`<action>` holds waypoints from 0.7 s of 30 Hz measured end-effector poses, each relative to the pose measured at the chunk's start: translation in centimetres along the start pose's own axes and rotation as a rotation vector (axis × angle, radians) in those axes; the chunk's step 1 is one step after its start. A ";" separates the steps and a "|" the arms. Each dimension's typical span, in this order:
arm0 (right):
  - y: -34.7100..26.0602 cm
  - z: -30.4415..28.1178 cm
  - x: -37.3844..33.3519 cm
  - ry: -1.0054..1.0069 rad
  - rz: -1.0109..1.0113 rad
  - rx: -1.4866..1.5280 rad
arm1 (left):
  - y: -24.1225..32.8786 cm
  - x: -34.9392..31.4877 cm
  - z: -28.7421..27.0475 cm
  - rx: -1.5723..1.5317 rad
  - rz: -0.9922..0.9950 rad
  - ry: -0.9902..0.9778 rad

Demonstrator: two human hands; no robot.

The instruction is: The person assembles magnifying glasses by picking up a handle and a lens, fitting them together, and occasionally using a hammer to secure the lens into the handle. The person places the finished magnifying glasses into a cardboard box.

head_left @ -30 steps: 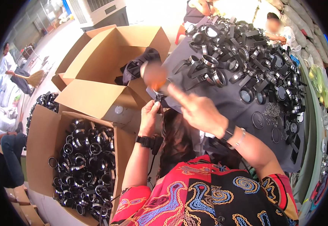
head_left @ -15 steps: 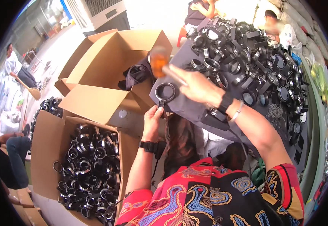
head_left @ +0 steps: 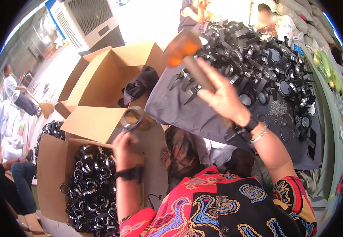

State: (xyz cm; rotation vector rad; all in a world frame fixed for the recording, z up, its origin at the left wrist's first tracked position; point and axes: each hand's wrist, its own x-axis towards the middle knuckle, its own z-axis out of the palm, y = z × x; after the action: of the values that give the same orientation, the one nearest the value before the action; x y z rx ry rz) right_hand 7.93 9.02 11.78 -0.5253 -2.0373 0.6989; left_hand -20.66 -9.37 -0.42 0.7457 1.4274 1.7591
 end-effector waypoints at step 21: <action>-3.4 -8.8 -12.7 0.261 0.319 0.068 | 1.9 13.1 20.3 0.983 0.842 -0.288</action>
State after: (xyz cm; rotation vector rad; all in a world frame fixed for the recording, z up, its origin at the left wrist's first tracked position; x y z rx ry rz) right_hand 21.61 1.27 10.11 -0.8666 -1.6982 0.8368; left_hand -11.86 12.46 5.58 2.2705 1.8899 1.2603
